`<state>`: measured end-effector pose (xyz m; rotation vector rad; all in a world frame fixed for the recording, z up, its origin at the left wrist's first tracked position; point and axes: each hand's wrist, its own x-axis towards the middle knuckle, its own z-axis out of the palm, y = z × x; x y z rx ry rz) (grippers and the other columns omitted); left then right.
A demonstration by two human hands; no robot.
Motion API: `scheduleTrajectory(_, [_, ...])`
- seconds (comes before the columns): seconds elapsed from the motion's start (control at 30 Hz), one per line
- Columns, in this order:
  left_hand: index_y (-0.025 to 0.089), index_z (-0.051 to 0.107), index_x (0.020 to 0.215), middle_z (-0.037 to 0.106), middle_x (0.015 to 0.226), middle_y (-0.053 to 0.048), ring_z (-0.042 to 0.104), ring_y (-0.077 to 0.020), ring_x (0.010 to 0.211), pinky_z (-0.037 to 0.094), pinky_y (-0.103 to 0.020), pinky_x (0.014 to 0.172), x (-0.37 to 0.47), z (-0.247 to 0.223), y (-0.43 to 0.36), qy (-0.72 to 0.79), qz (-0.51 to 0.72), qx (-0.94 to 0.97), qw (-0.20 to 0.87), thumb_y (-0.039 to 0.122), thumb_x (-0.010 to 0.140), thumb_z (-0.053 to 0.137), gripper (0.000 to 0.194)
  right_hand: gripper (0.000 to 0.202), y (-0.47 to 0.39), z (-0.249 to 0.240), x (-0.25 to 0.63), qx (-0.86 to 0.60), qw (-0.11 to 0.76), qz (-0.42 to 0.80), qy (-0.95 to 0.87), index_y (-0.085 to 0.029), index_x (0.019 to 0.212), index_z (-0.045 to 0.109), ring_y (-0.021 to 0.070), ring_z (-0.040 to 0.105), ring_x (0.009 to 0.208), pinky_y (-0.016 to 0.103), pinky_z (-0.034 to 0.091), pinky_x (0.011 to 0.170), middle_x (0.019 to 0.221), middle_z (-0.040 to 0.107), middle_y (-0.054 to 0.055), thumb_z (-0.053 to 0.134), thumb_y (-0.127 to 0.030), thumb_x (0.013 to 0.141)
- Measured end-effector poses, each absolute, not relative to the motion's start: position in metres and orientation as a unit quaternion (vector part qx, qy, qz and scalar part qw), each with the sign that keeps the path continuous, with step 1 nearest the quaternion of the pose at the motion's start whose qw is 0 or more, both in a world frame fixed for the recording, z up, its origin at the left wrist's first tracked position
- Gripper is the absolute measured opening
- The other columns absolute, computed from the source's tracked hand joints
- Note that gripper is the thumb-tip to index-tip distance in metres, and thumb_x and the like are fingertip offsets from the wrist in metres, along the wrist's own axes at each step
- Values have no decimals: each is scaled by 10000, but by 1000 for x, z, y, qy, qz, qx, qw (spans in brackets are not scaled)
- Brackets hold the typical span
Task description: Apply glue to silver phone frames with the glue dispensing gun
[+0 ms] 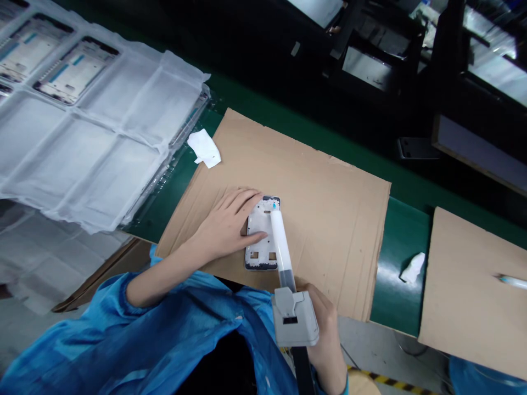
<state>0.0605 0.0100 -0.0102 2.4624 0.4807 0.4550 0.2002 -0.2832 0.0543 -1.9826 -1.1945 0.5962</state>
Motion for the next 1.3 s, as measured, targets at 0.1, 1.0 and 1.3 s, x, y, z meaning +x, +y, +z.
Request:
scheduleTrajectory(0.1, [178, 469, 1752, 602, 1759, -228, 547, -428, 1678, 447, -648, 1436, 61, -11, 10, 181, 170, 924, 290, 660, 1127, 732, 832, 311, -281, 56, 200, -766, 370, 227, -473, -200, 803, 589, 104, 496, 557, 201, 381, 484, 678, 507, -40, 718, -376, 1026])
scheduleTrajectory(1.0, [199, 454, 1784, 586, 1793, -217, 519, -426, 1708, 426, -664, 1447, 60, -14, 11, 181, 160, 925, 292, 677, 1126, 727, 858, 337, -279, 59, 199, -772, 371, 222, -466, -189, 776, 601, 117, 533, 543, 209, 392, 478, 664, 548, -23, 722, -382, 1025])
scheduleTrajectory(1.3, [195, 458, 1770, 596, 1782, -211, 523, -418, 1702, 427, -658, 1449, 60, -13, 11, 175, 168, 926, 288, 680, 1138, 708, 835, 321, -275, 61, 200, -760, 389, 231, -467, -190, 748, 594, 123, 548, 546, 221, 398, 499, 674, 576, -12, 728, -353, 990])
